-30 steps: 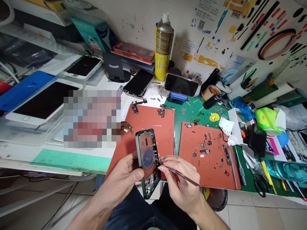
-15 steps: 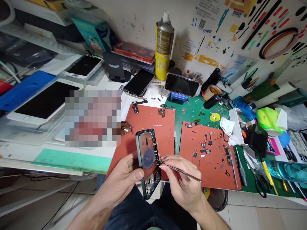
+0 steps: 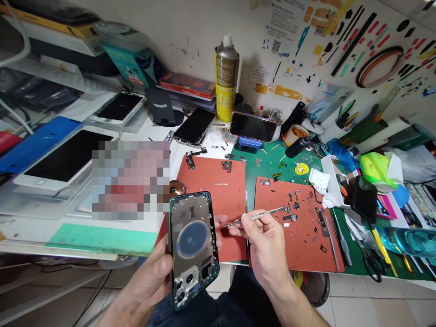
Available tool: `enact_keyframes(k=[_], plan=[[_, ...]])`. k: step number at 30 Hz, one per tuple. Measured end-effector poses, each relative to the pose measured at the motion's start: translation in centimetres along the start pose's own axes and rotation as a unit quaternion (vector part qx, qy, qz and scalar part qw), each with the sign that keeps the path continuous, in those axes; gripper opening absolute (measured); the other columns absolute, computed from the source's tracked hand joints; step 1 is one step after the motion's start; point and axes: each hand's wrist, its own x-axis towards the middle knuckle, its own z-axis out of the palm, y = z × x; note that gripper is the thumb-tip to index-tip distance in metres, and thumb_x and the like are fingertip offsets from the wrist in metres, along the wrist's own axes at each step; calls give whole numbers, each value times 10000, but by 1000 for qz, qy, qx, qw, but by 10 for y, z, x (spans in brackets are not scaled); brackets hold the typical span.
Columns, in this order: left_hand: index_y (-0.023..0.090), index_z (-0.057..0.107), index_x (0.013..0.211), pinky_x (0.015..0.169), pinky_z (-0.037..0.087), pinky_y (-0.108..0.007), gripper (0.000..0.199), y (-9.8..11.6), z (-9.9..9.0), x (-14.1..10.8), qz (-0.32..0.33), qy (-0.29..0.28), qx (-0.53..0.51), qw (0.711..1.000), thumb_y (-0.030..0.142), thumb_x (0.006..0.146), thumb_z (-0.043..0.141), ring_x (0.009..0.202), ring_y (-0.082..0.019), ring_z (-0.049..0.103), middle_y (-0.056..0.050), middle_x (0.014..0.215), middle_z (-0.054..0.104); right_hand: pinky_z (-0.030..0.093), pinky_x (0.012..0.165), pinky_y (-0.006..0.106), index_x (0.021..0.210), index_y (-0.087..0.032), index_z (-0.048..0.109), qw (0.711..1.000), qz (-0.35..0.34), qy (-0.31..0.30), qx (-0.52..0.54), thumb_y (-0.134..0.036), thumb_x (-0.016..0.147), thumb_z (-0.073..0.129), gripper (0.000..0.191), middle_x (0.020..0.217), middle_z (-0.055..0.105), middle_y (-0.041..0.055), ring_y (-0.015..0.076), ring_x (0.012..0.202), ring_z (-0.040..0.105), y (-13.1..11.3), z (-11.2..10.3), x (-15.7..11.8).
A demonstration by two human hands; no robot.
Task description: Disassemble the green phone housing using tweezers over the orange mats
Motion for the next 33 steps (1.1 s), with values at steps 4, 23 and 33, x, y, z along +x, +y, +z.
enact_keyframes(k=[4,23,33], plan=[[207,844,1256,823,646,-317,746,2,-2,1,-13,-38,5,999,603,648,1019,930,-293,812,-133,1060,848,699,752,269,844,-196,806,998,60,-13,26,-399,811,986,273,769,835,50,177,714,824,-2,2,3],[208,811,1318,957,685,-412,574,-5,2,2,12,75,-38,996,436,813,964,1267,-393,760,-177,1400,783,727,827,362,986,-222,826,990,-96,58,-89,-378,916,903,187,882,840,46,233,827,855,5,-17,-6],[214,666,1528,1094,618,-369,957,9,-10,-6,30,-15,-67,997,631,723,974,1434,-392,649,-161,1629,620,721,789,294,1009,-235,841,969,-138,38,-203,-302,965,843,80,935,858,52,219,830,858,0,-19,-22]])
